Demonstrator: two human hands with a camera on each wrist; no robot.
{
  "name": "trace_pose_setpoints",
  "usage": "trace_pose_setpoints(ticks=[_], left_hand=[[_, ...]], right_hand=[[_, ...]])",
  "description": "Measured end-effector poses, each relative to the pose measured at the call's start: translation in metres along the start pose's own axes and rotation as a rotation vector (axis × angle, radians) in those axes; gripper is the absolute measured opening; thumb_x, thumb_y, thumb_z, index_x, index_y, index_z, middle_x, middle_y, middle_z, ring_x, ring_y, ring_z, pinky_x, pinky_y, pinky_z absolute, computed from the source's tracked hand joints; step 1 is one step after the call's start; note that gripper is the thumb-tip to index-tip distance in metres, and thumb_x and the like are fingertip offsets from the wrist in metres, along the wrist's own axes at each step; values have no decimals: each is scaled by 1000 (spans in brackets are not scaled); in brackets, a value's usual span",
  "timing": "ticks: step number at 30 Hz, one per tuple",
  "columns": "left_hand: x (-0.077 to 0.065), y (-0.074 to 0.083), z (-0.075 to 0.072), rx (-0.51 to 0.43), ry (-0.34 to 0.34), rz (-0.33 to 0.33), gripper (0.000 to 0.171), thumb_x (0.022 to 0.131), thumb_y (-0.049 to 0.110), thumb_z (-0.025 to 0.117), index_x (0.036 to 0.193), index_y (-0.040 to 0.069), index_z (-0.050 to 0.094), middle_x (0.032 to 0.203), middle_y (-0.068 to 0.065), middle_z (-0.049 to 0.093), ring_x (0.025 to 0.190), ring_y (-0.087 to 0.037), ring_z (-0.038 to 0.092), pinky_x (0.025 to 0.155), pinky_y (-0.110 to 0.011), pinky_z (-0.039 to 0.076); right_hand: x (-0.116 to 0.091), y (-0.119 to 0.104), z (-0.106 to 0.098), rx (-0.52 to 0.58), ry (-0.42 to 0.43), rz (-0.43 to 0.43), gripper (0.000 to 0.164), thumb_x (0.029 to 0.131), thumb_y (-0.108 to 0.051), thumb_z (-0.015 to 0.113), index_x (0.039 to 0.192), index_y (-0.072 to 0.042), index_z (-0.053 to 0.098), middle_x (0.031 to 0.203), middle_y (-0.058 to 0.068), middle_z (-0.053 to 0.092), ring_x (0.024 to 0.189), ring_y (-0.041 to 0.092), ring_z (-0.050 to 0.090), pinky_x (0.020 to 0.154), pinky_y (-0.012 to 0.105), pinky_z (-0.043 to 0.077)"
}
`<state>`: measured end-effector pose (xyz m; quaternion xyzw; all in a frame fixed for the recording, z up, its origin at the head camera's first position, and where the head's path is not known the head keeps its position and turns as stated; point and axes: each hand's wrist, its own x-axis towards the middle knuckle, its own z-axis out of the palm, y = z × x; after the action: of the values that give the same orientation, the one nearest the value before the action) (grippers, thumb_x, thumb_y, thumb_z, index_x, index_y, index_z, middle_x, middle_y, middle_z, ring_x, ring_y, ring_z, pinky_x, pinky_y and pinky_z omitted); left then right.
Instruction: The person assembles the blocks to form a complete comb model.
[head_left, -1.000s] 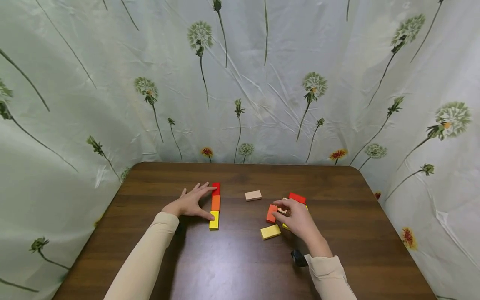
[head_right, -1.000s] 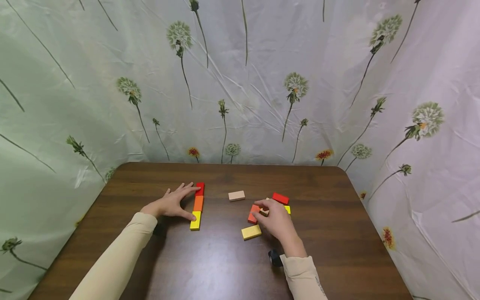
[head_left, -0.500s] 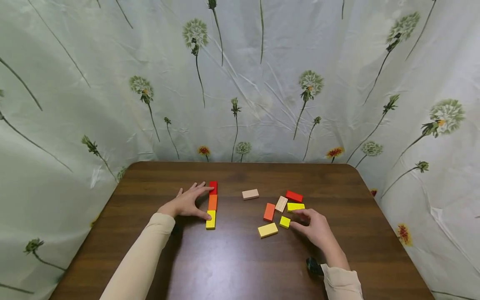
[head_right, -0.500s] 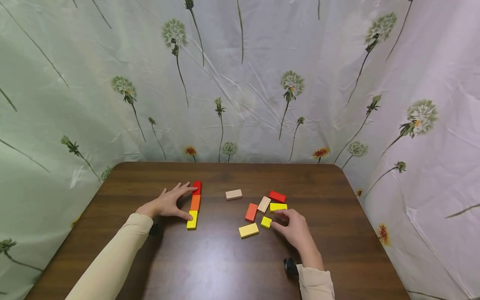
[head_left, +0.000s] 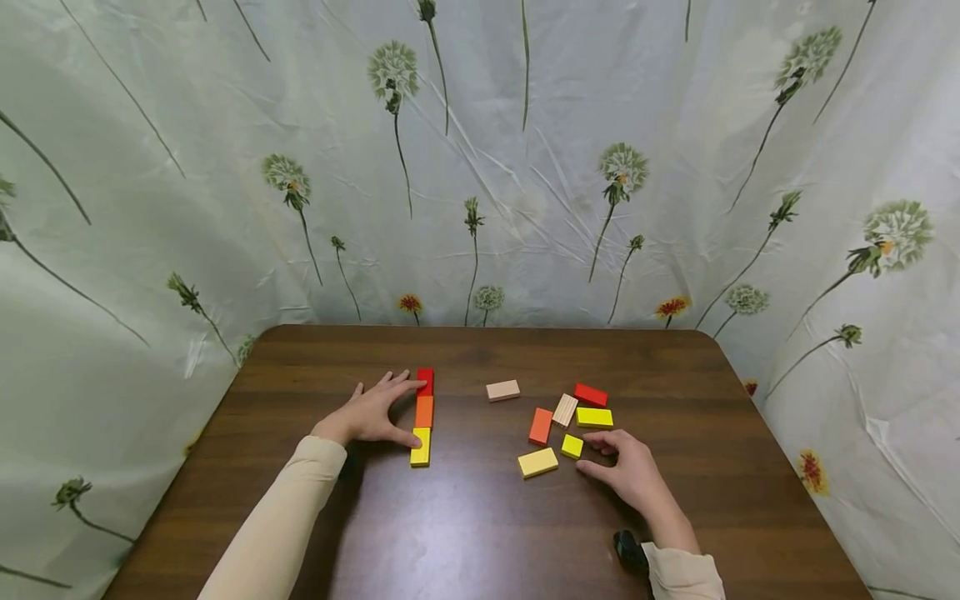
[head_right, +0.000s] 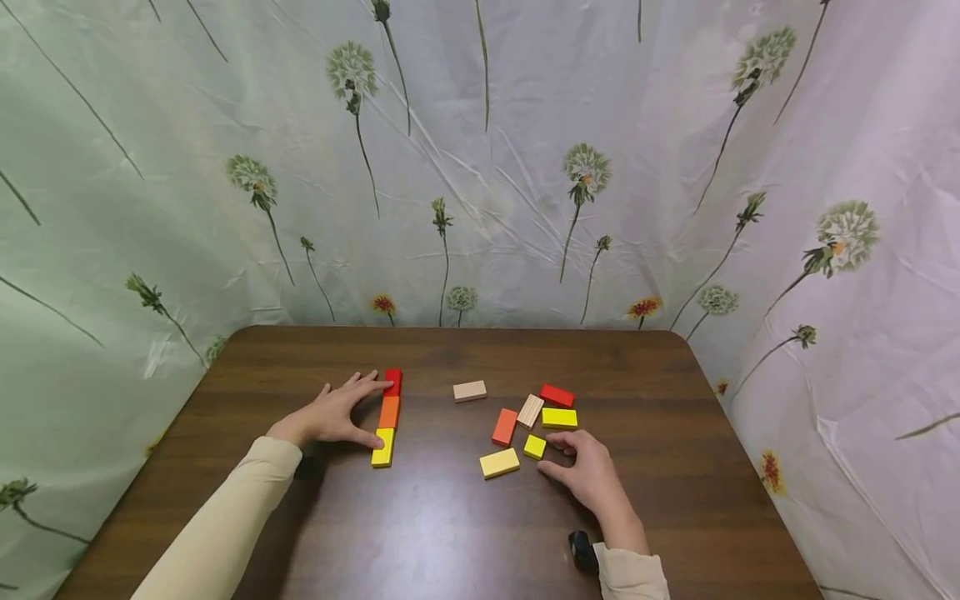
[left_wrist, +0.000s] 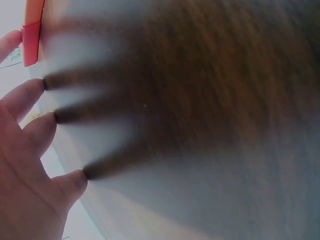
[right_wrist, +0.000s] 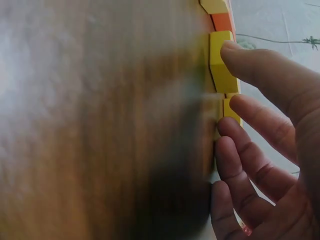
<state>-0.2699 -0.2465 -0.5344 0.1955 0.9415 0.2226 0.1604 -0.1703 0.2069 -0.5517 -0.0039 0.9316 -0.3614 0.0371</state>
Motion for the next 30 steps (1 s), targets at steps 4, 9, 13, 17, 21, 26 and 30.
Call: trace_pose_setpoints(ticks=[4, 9, 13, 17, 21, 26, 30], left_hand=[[-2, -1, -2, 28, 13, 2, 108, 76, 62, 90, 165, 23, 44, 177, -19, 29, 165, -50, 19, 119, -89, 9], [-2, 0, -2, 23, 6, -1, 108, 76, 63, 90, 165, 23, 43, 178, -19, 28, 165, -50, 19, 119, -89, 9], [-1, 0, -1, 23, 1, -11, 109, 76, 63, 90, 166, 24, 42, 178, -18, 26, 165, -50, 18, 120, -88, 8], [0, -1, 1, 10, -2, -17, 109, 76, 63, 90, 166, 24, 42, 179, -17, 25, 166, -49, 16, 121, -87, 6], [1, -1, 2, -3, -7, -20, 109, 77, 62, 90, 167, 25, 41, 179, -17, 24, 166, -49, 14, 121, -87, 5], [1, -1, 3, -7, -12, -23, 109, 77, 62, 90, 167, 24, 40, 179, -18, 23, 166, -49, 14, 122, -86, 4], [0, -1, 2, -15, -13, -29, 109, 77, 61, 89, 167, 24, 40, 179, -18, 22, 166, -49, 13, 122, -86, 2]], right_hand=[[1, -1, 4, 7, 8, 1, 42, 85, -25, 93, 121, -9, 79, 116, 6, 71, 104, 22, 66, 95, 44, 59], [2, -2, 6, 5, 24, 1, 39, 85, -24, 93, 118, -8, 79, 114, 6, 71, 102, 22, 66, 94, 43, 59], [4, -2, 8, -3, 39, -3, 36, 86, -23, 92, 115, -8, 79, 111, 7, 71, 99, 21, 66, 92, 42, 59], [4, -2, 9, -4, 57, -4, 32, 87, -20, 91, 114, -7, 79, 108, 7, 71, 97, 20, 66, 89, 38, 59], [3, 0, 6, -3, 57, -17, 31, 89, -18, 89, 116, -7, 80, 107, 6, 72, 97, 19, 67, 89, 35, 59], [3, 1, 2, 2, 37, -13, 35, 92, -11, 85, 126, -5, 77, 107, 8, 71, 97, 20, 67, 89, 36, 59], [4, -1, 3, 11, 42, 30, 41, 91, -16, 87, 127, -2, 73, 107, 9, 72, 96, 20, 65, 88, 35, 58]])
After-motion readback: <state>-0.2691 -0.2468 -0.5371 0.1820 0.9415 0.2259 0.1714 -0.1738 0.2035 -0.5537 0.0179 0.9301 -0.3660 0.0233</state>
